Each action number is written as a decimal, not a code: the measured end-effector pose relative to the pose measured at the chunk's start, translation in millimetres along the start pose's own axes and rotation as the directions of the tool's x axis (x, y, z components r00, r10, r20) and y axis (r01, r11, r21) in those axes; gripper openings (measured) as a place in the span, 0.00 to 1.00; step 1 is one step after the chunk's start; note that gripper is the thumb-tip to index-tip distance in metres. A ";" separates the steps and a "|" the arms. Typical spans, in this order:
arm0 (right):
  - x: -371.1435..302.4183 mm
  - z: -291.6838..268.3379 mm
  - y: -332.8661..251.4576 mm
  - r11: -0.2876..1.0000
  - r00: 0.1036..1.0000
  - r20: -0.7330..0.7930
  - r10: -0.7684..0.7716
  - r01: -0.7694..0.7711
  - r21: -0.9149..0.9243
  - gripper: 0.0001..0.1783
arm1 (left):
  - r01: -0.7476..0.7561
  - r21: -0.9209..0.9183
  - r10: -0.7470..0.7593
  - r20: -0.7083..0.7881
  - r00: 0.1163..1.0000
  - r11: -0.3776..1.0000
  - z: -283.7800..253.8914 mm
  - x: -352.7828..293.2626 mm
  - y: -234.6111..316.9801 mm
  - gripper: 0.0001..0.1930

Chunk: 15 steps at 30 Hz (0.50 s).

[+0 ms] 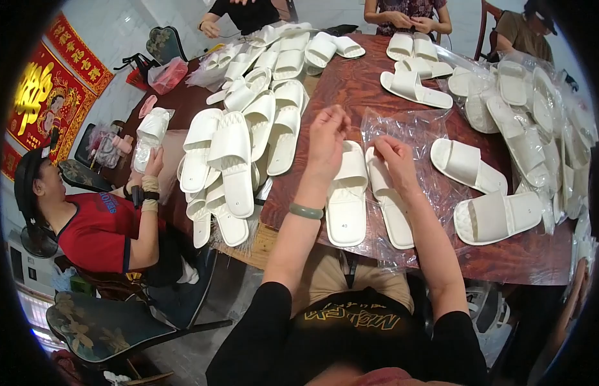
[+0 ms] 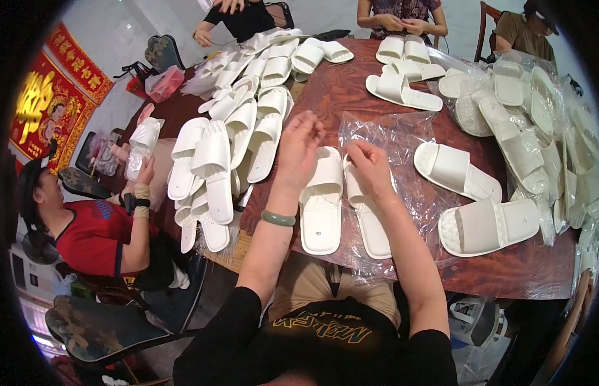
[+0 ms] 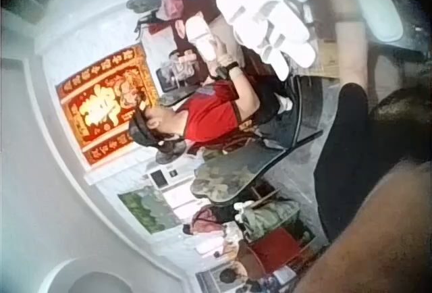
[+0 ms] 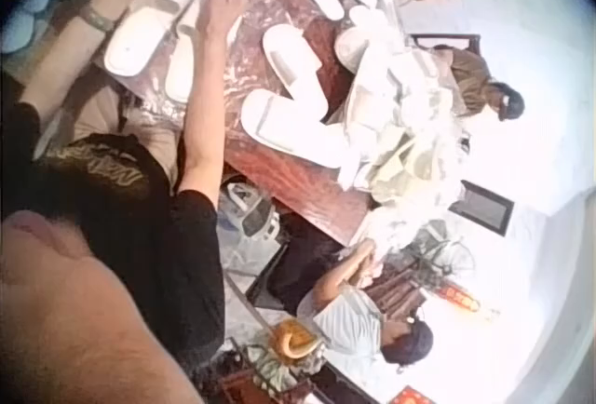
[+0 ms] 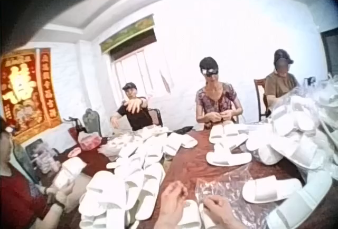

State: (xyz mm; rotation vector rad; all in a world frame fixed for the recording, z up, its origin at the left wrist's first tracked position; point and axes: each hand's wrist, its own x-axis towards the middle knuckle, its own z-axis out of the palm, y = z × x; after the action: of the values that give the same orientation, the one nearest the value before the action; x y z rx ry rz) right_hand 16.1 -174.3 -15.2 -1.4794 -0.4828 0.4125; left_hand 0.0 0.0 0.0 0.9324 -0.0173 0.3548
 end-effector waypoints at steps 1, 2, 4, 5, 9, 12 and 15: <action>0.8 0.5 -1.7 0.993 0.992 -0.092 -0.090 0.097 0.074 0.16 | -0.067 -0.095 0.064 -0.031 0.997 0.993 4.7 3.2 9.6 0.05; 2.7 -0.7 -2.7 0.970 0.967 -0.187 -0.171 0.198 0.139 0.14 | -0.135 -0.186 0.124 -0.067 0.990 0.973 8.4 5.8 19.9 0.05; -4.3 -2.5 -1.9 0.957 0.953 -0.245 -0.177 0.224 0.183 0.14 | -0.174 -0.225 0.177 -0.006 0.984 0.959 16.9 -6.5 54.7 0.04; -2.2 -8.6 -2.8 0.938 0.932 -0.300 -0.204 0.274 0.211 0.14 | -0.225 -0.275 0.252 0.066 0.965 0.935 23.2 -9.9 73.9 0.02; -0.9 -37.7 8.6 0.971 0.937 -0.304 -0.169 0.212 0.114 0.15 | -0.276 -0.509 0.430 0.214 0.877 0.815 53.5 -65.5 147.0 0.04; 7.2 -41.0 13.8 0.987 0.958 -0.281 -0.048 0.089 0.135 0.14 | -0.223 -0.673 0.634 0.458 0.623 0.705 65.5 -135.6 190.9 0.02; 11.4 -36.4 8.3 0.969 0.963 -0.270 -0.017 0.082 0.234 0.13 | -0.128 -0.559 0.573 0.804 0.158 0.819 67.2 -157.1 190.7 0.09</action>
State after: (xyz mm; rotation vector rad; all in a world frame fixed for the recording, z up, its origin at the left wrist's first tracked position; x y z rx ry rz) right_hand 45.7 -198.2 -23.9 -1.2584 -0.2437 0.2181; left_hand -197.2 4.7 163.3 0.6030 -1.5095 0.1403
